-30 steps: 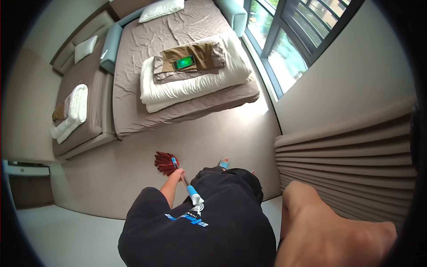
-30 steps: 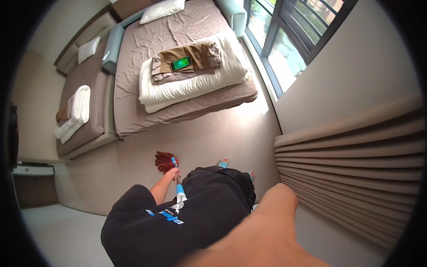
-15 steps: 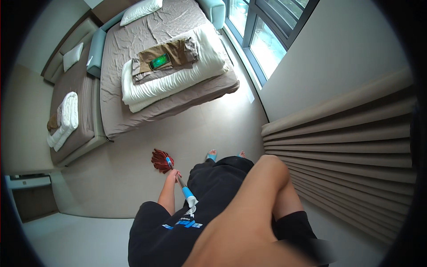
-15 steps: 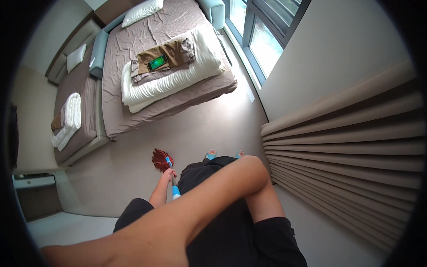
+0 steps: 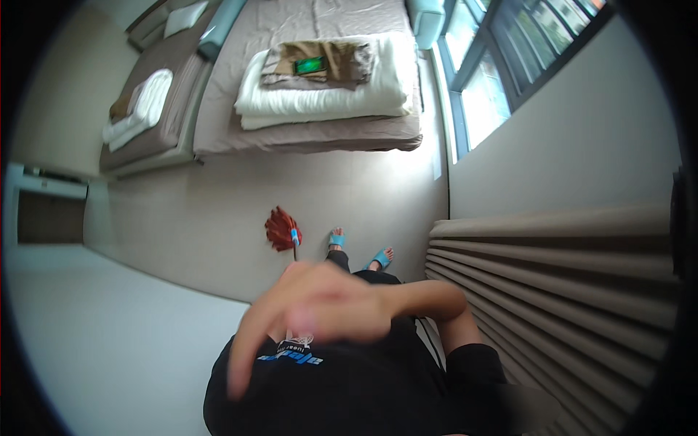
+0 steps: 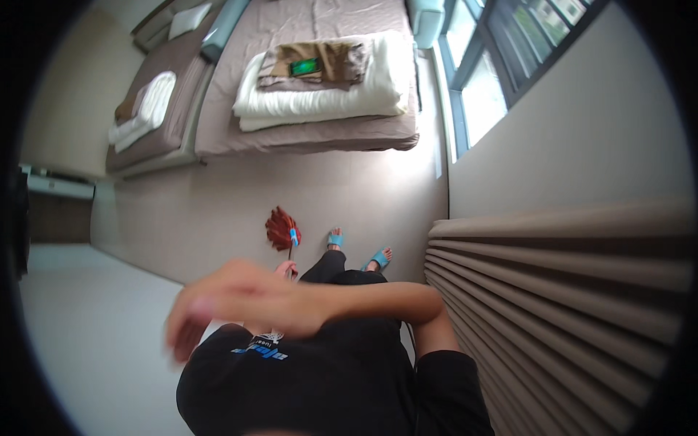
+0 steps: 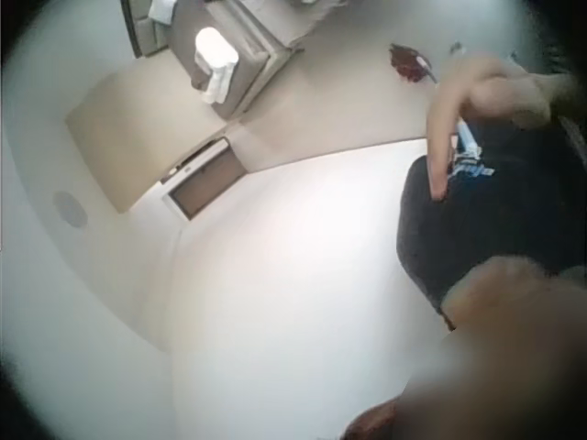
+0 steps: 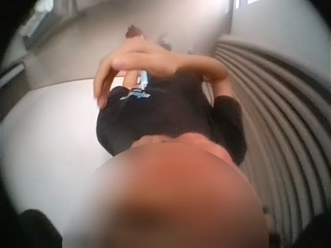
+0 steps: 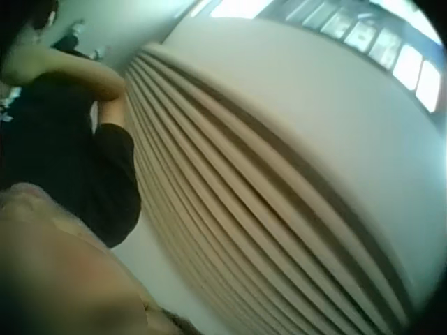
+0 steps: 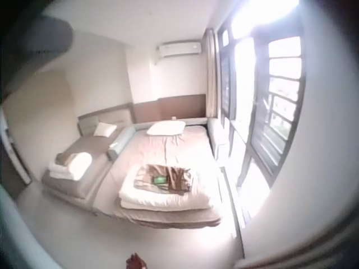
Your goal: The recorder mops the floor in a room with two beds.
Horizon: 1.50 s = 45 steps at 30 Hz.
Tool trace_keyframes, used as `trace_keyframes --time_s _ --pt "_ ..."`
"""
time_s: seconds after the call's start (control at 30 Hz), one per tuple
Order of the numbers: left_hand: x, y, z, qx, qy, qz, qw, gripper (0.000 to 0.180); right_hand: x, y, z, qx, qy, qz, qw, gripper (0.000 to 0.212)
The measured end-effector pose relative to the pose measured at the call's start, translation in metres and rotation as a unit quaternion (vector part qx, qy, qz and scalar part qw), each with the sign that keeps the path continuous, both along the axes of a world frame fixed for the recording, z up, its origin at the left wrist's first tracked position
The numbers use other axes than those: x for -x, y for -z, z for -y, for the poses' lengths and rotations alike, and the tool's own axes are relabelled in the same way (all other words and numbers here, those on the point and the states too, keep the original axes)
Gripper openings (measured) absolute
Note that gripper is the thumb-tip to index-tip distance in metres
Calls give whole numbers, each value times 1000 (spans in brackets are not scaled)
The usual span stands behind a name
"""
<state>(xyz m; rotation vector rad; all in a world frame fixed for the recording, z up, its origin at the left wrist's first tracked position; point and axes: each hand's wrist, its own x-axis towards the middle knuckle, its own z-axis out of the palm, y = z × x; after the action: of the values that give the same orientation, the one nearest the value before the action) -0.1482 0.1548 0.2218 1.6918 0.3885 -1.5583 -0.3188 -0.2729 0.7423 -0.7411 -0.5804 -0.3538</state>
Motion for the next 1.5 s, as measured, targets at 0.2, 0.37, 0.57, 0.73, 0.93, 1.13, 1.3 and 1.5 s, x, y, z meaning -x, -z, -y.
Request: trace_keyframes --time_s 0.2,0.37,0.57,0.73,0.93,1.13,1.3,1.5 --pt "3 -114 225 251 -7 234 939 19 13 123 -60 167 101 -226 954 35" --pt "-23 -35 241 150 -170 -10 974 31 37 122 -106 325 273 -208 881 37" --pt "-19 54 192 213 -410 -180 868 26 39 120 -172 427 374 -180 804 21" --pt "2 36 158 186 -408 -171 877 21 29 116 -190 391 455 -180 780 23" --pt "4 179 48 294 -463 -244 799 16 -18 101 -219 287 382 -292 829 30" --pt "8 67 -24 202 -507 -260 797 17 -74 153 -230 135 210 -388 887 27" --pt "1 91 -57 270 -550 -232 756 1 -108 145 -239 272 139 -315 898 20" --pt "-6 142 -21 533 -616 -271 512 17 -164 130 -243 283 -20 -171 944 19"
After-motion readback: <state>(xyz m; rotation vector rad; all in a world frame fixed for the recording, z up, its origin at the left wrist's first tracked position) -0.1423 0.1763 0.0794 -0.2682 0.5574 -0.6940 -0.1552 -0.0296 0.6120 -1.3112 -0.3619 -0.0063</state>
